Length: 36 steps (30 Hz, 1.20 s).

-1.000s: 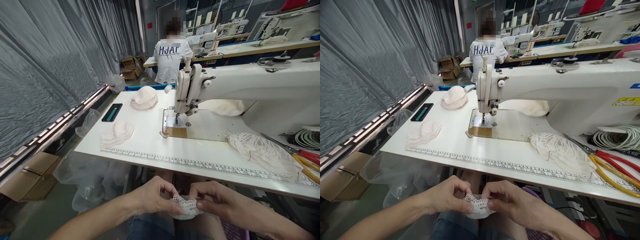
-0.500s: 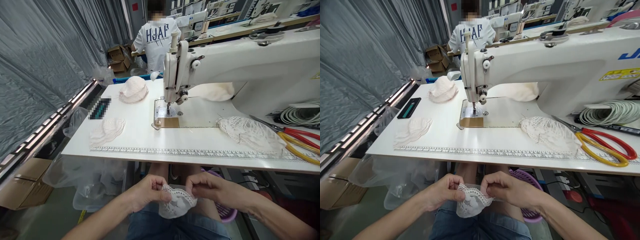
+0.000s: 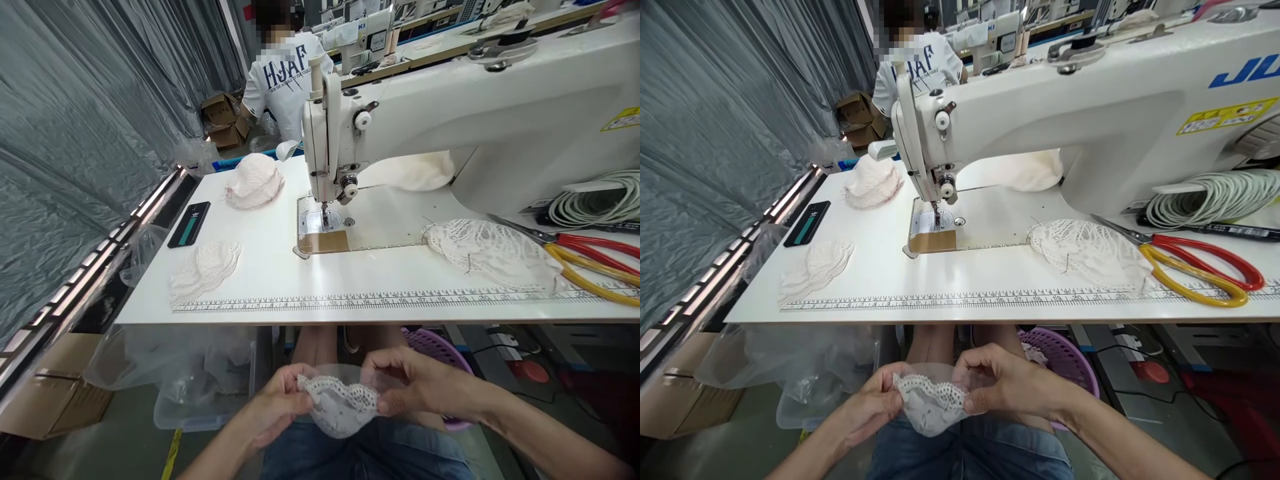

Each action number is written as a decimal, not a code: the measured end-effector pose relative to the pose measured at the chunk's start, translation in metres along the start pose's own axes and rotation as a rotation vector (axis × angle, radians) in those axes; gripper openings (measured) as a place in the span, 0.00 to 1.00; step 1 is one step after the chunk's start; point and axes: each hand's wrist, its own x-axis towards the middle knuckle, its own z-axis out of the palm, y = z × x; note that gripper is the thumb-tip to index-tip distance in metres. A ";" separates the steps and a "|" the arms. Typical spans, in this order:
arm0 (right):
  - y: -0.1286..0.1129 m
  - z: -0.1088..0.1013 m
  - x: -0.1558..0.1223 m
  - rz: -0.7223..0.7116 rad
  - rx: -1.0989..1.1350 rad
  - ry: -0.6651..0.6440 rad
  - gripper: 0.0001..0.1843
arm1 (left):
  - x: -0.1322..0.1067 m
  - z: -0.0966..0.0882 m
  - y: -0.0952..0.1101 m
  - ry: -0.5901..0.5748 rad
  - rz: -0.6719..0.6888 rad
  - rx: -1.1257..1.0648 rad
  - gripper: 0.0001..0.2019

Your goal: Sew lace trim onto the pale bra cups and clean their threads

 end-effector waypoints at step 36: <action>0.091 0.015 -0.016 0.014 0.547 0.273 0.17 | -0.003 -0.026 -0.047 -0.031 0.169 -0.304 0.11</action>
